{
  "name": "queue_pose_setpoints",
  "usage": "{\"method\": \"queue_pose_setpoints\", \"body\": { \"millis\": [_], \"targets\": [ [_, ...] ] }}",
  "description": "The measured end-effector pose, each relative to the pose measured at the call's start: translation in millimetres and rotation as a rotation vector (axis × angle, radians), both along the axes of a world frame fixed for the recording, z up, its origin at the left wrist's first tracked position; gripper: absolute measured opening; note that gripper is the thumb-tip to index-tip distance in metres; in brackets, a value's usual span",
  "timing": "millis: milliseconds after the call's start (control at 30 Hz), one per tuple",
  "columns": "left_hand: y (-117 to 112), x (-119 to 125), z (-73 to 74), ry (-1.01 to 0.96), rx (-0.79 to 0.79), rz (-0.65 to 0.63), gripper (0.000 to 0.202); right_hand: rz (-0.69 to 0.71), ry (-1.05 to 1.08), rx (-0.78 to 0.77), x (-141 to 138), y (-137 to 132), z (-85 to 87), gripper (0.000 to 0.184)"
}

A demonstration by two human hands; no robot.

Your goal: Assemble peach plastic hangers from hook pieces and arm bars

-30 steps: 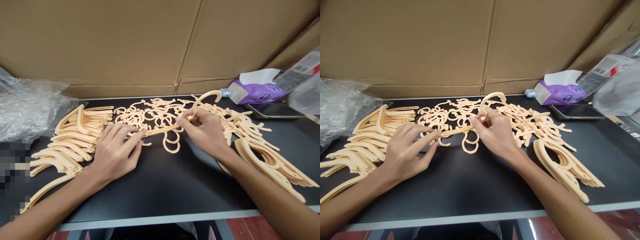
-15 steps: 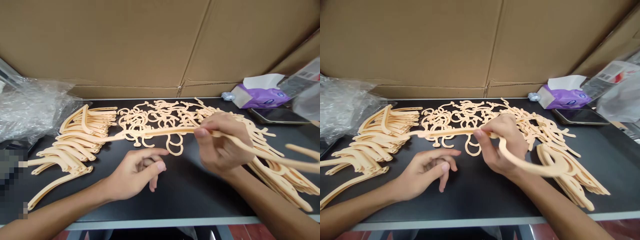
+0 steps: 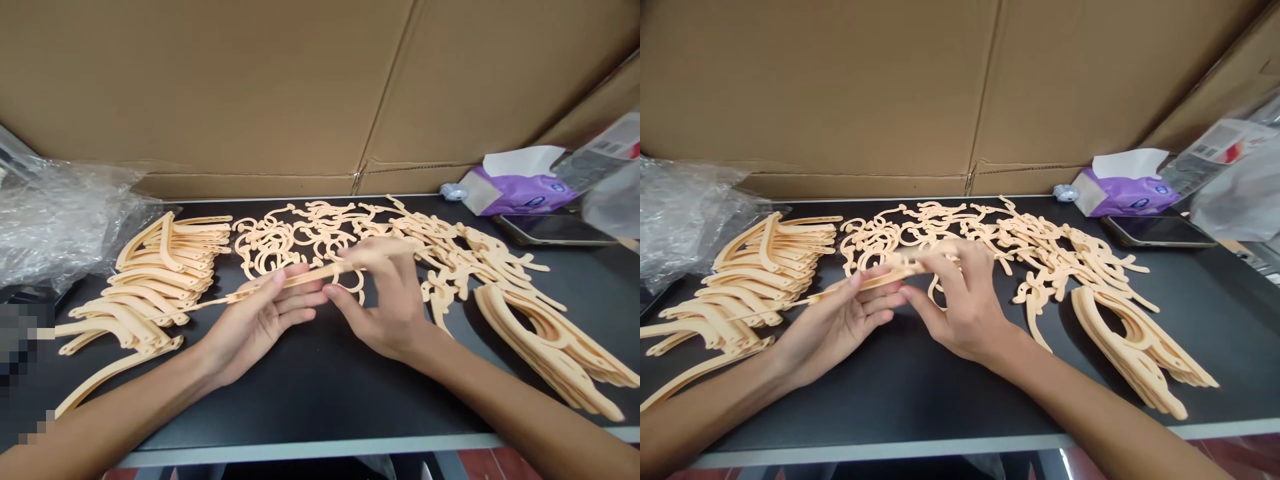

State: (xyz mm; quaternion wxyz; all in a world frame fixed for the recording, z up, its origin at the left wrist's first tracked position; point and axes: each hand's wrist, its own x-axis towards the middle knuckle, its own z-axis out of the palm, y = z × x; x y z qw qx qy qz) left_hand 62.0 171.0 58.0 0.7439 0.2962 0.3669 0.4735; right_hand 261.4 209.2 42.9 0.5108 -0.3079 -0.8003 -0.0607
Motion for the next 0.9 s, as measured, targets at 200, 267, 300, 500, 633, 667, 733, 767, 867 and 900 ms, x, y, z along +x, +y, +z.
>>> {"method": "queue_pose_setpoints", "body": {
  "millis": [200, 267, 300, 500, 633, 667, 733, 767, 867, 900],
  "targets": [
    [15.1, -9.9, 11.2, -0.041, -0.182, 0.212, 0.026, 0.009, 0.093, -0.036, 3.2, -0.9, 7.2, 0.017],
    [17.5, -10.9, 14.1, -0.085, -0.219, 0.250, 0.028, 0.054, 0.063, -0.286, 2.7, -0.9, 6.8, 0.036],
    [18.2, -11.0, 15.3, -0.100, -0.233, 0.267, 0.028, 0.049, 0.069, -0.442, 2.2, -0.1, 6.0, 0.042],
    [18.5, -10.2, 17.1, -0.057, -0.227, 0.309, 0.025, 0.089, 0.686, -1.203, 3.3, 19.3, 2.5, 0.038],
    [18.9, -10.2, 15.8, -0.059, -0.214, 0.337, 0.022, 0.196, 0.997, -1.304, 9.8, 31.9, 4.4, 0.038],
    [19.0, -9.9, 15.6, -0.071, -0.219, 0.342, 0.022, 0.217, 1.015, -1.292, 11.2, 33.4, 4.4, 0.039],
    [18.9, -8.6, 15.3, -0.095, -0.224, 0.346, 0.023, 0.242, 1.001, -1.232, 12.6, 33.8, 3.7, 0.039],
    [18.7, -7.7, 15.2, -0.102, -0.222, 0.345, 0.024, 0.249, 0.971, -1.190, 12.5, 32.8, 3.0, 0.039],
    [17.9, -5.2, 14.8, -0.096, -0.210, 0.326, 0.026, 0.225, 0.786, -1.072, 9.5, 26.2, 0.6, 0.044],
    [17.7, -4.8, 14.6, -0.090, -0.207, 0.319, 0.027, 0.194, 0.703, -1.034, 8.2, 23.6, 0.0, 0.046]
  ]
}}
